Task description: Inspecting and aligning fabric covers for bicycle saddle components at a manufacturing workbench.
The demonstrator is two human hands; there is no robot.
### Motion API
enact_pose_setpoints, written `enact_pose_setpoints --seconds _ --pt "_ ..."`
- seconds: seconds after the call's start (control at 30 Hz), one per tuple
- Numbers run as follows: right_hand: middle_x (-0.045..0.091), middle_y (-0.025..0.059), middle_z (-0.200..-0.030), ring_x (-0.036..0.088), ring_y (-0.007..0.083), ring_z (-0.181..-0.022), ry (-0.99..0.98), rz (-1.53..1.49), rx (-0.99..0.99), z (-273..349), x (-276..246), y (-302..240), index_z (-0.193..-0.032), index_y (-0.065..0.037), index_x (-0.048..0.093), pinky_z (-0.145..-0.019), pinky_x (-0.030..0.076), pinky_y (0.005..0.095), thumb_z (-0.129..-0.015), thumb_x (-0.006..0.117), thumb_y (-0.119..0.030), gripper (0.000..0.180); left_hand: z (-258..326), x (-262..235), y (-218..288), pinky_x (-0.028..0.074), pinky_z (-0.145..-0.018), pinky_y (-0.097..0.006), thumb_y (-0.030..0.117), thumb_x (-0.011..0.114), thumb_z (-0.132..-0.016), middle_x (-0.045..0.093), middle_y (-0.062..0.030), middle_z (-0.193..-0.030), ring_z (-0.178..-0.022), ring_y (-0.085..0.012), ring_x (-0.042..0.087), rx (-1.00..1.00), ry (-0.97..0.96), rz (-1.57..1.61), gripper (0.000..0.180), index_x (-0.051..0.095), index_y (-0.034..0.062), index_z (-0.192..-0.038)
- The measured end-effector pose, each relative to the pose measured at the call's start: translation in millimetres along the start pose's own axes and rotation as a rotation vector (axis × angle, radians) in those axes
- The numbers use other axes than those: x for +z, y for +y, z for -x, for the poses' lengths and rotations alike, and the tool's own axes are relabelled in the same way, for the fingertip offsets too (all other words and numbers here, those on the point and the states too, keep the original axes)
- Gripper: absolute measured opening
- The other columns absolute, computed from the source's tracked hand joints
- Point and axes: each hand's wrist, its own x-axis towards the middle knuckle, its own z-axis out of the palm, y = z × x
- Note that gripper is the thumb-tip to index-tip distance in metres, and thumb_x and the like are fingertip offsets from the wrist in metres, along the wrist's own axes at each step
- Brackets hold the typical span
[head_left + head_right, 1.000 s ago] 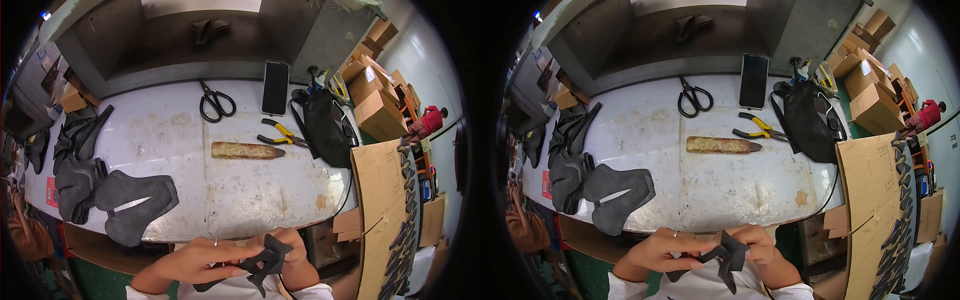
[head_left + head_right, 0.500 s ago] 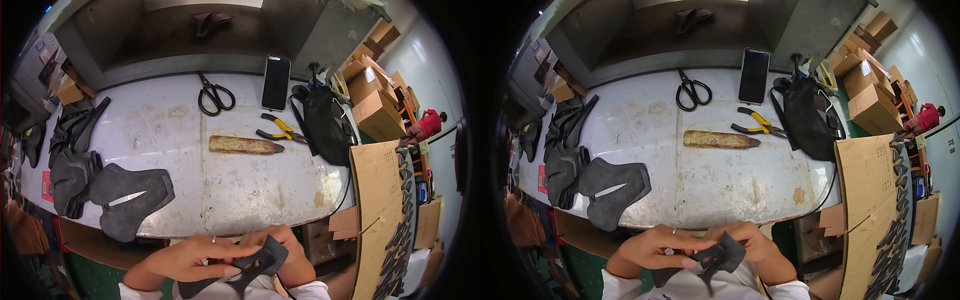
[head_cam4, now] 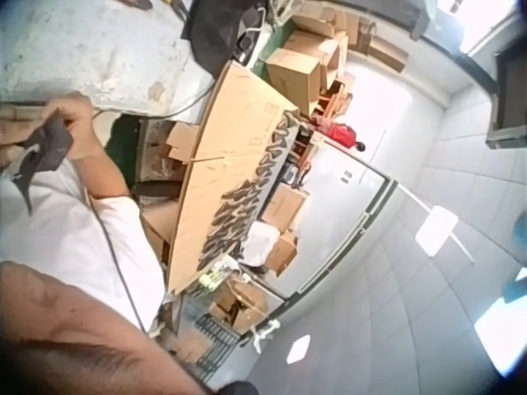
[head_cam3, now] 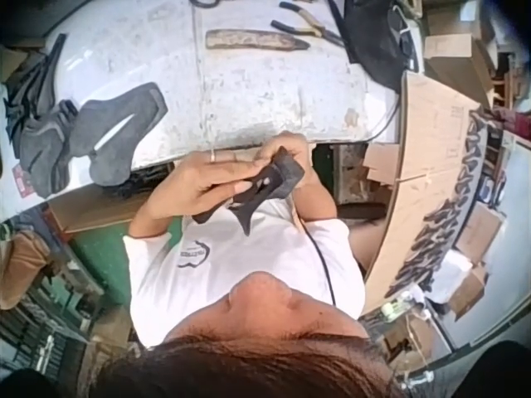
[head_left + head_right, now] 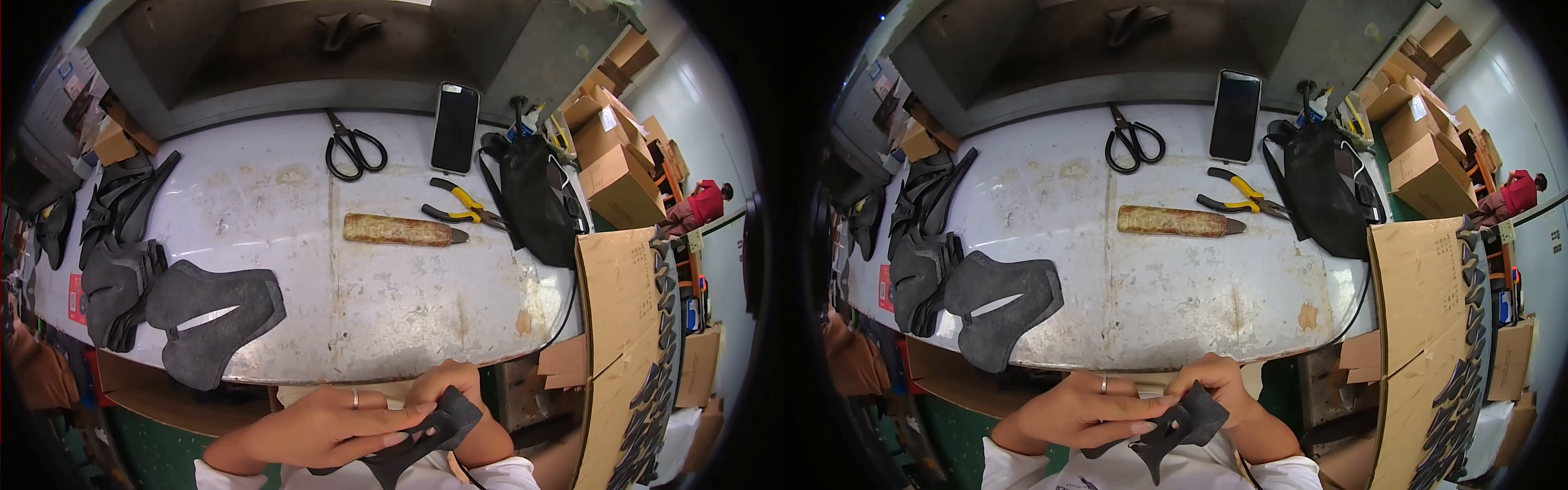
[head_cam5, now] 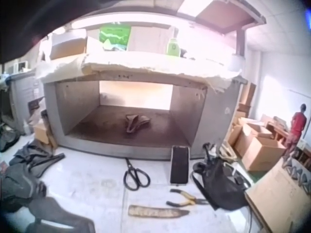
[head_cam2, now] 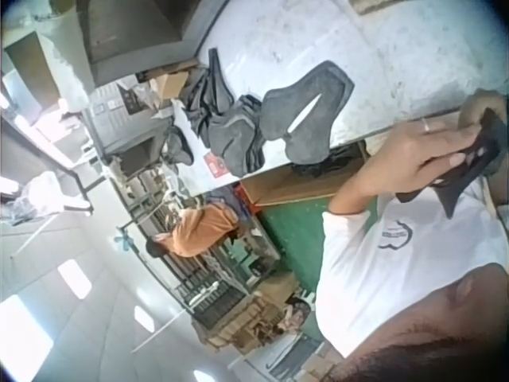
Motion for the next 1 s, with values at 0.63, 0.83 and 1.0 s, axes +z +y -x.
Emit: enact_pose_setpoints --seconds 0.63,0.83,1.0 --pt "0.070 0.0147 -0.075 0.068 0.0197 -0.066 0.097 -0.173 0.357 3 12 -12 -0.079 0.004 0.070 -0.057 0.051 0.0264 -0.069 0.081 0.006 0.016 19 5 -12 0.050 -0.063 -0.029 0.008 0.064 -0.092 0.068 -0.0157 -0.102 -0.069 -0.0228 0.064 -0.105 0.043 0.098 0.050 0.051 0.0052 -0.140" --pt "0.070 0.0150 -0.074 0.067 0.0192 -0.064 0.123 -0.159 0.232 3 17 -9 -0.081 0.005 0.068 -0.055 0.050 0.0265 -0.076 0.080 -0.005 0.017 16 4 -5 0.044 -0.053 -0.031 0.004 0.065 -0.090 0.054 -0.0087 -0.074 -0.057 -0.0185 0.054 -0.042 0.036 0.010 0.050 0.052 0.0037 -0.139" --pt "0.068 0.0150 -0.074 0.066 0.0209 -0.063 0.312 -0.178 0.216 26 12 8 -0.083 0.007 0.067 -0.058 0.050 0.0258 -0.090 0.068 -0.033 0.041 7 7 10 0.044 -0.050 -0.030 0.000 0.069 -0.085 0.052 -0.0100 -0.068 -0.054 -0.0191 0.054 -0.082 0.005 -0.145 0.042 0.061 -0.0029 -0.126"
